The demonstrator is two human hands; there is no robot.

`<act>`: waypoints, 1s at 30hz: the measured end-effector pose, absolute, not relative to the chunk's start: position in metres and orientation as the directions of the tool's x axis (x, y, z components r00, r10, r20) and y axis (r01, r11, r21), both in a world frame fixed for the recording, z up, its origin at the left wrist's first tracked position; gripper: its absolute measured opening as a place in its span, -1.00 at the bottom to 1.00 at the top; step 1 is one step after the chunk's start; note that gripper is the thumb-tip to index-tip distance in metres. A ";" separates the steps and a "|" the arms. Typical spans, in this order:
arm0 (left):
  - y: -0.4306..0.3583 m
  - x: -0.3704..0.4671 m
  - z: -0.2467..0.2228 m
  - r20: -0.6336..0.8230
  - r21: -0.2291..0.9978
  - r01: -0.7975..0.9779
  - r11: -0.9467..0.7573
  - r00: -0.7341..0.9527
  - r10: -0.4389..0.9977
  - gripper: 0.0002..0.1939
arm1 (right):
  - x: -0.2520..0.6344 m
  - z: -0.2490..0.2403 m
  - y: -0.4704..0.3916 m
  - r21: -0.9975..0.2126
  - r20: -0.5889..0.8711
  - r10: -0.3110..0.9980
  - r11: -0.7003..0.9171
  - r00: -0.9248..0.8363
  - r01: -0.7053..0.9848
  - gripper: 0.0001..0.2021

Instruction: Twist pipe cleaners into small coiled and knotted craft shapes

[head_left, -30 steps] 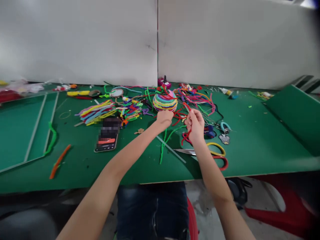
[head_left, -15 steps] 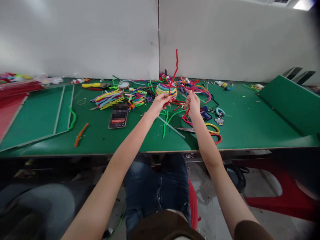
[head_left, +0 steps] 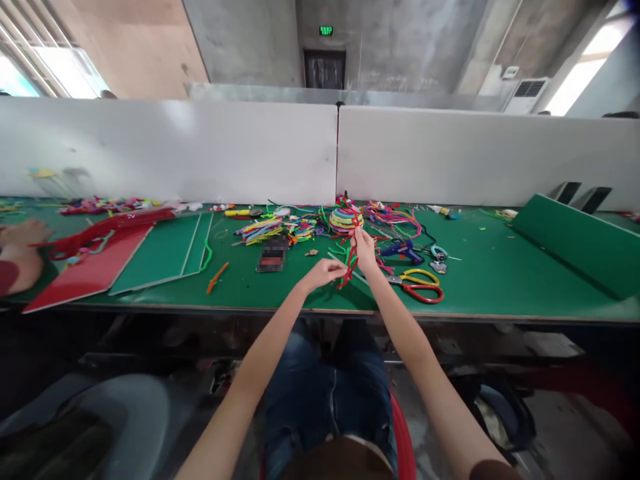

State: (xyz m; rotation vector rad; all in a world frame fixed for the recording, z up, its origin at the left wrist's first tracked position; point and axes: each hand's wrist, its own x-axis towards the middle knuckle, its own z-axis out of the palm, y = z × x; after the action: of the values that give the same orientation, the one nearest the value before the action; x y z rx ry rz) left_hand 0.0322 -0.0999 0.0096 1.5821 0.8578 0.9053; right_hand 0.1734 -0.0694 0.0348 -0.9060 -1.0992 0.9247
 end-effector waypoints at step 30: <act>-0.114 0.022 0.023 0.145 0.948 0.129 -0.292 0.640 0.754 -0.67 | 0.199 0.077 -0.172 -0.206 0.362 0.802 0.566 -0.476 0.798 -0.87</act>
State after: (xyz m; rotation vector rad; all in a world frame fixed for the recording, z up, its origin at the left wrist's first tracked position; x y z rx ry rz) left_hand 0.0216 -0.1136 0.0227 1.7877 0.7126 0.7283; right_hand 0.1995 -0.1719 0.0769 -1.2927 -2.3844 0.0122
